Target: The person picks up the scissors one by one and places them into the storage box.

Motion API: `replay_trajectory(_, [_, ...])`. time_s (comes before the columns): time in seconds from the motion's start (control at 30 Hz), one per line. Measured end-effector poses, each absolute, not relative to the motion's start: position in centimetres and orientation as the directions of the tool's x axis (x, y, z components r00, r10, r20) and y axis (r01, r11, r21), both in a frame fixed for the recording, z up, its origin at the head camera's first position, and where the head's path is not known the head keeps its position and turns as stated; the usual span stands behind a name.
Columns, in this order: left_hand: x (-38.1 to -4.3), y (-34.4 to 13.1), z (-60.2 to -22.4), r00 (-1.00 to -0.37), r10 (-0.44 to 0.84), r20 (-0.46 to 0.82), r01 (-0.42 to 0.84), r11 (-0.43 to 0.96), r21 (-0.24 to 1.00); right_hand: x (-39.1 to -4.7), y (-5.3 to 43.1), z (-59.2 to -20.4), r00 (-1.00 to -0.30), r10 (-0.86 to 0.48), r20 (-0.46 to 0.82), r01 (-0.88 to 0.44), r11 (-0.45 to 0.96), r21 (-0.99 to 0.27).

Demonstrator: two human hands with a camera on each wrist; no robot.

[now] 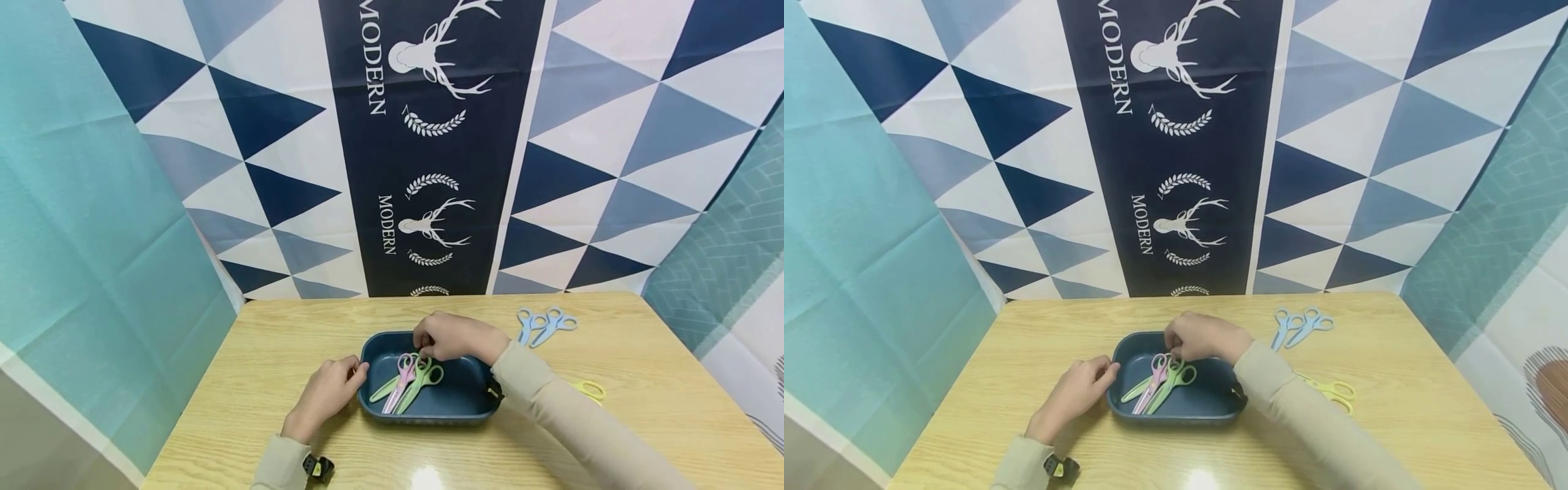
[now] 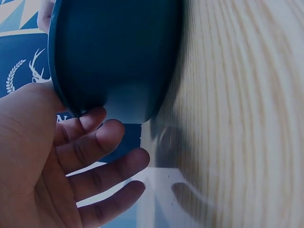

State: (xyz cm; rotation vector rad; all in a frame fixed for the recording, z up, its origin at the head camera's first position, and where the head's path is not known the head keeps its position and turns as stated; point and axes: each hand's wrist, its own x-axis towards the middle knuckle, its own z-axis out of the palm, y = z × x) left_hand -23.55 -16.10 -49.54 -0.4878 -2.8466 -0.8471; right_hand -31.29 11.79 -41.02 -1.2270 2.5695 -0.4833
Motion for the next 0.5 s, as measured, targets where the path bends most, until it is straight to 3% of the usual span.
replay_trajectory(0.33, [-23.6,-16.2,-49.6,-0.941,0.265,0.212,0.337,0.790,0.512,-30.5,13.0,-40.5,-0.620,-0.785,0.012,-0.732,0.572,-0.371])
replay_trajectory(0.5, [-23.6,-16.2,-49.6,-0.943,0.262,0.206,0.332,0.793,0.511,-30.0,13.9,-40.4,-0.654,-0.753,0.073,-0.718,0.588,-0.372])
